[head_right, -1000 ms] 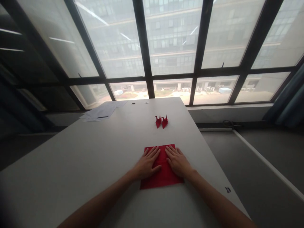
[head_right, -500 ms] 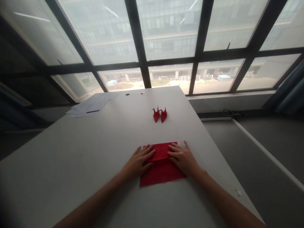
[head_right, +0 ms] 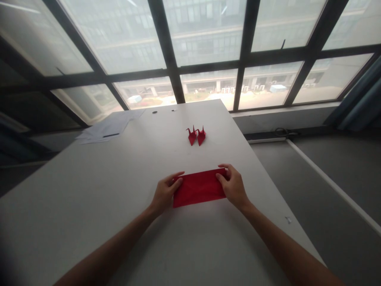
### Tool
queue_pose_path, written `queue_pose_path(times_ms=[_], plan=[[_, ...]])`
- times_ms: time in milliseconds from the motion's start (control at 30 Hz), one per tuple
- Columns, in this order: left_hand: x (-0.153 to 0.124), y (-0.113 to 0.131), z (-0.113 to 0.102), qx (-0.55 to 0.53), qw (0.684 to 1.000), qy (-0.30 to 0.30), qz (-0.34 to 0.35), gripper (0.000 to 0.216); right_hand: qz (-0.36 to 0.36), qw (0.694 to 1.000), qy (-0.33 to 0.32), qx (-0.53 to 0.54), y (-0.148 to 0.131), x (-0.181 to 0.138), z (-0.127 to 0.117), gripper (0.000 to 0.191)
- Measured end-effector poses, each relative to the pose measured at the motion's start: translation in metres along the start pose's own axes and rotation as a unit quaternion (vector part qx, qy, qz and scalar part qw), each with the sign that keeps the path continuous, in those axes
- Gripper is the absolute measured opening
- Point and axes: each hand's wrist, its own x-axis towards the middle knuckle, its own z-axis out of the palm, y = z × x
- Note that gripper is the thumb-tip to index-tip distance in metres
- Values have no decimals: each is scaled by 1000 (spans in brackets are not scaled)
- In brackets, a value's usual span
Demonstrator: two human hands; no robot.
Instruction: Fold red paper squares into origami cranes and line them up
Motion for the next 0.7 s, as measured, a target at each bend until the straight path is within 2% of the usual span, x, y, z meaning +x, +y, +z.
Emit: queue_pose_path(times_ms=[33, 100, 133, 167, 233, 267, 333, 433, 533, 700], plan=[[1, 0, 1, 32, 999, 21, 15, 45, 8, 1000, -5, -22, 3, 1, 2, 34], [1, -1, 6, 130, 985, 65, 88, 44, 4, 995, 3, -101, 8, 3, 7, 38], [-1, 0, 10, 190, 971, 62, 132, 44, -5, 988, 5, -153, 9, 3, 10, 42], [-3, 0, 15, 246, 954, 33, 167, 44, -18, 978, 4, -209, 9, 2, 13, 45], [-10, 1, 27, 340, 912, -72, 217, 46, -54, 943, 3, -329, 6, -3, 20, 52], [-14, 1, 33, 381, 888, -116, 229, 49, -78, 921, 5, -382, 3, -6, 24, 53], [-19, 0, 43, 440, 851, -167, 234, 53, -130, 885, -3, -447, 0, -15, 32, 53], [-22, -2, 48, 482, 825, -185, 229, 56, -195, 866, -92, -451, 2, -26, 45, 52], [-20, -4, 48, 493, 820, -180, 228, 58, -206, 859, -178, -434, 11, -30, 54, 55], [-20, -5, 37, 505, 819, -168, 215, 65, -170, 862, -190, -439, 19, -28, 48, 62]])
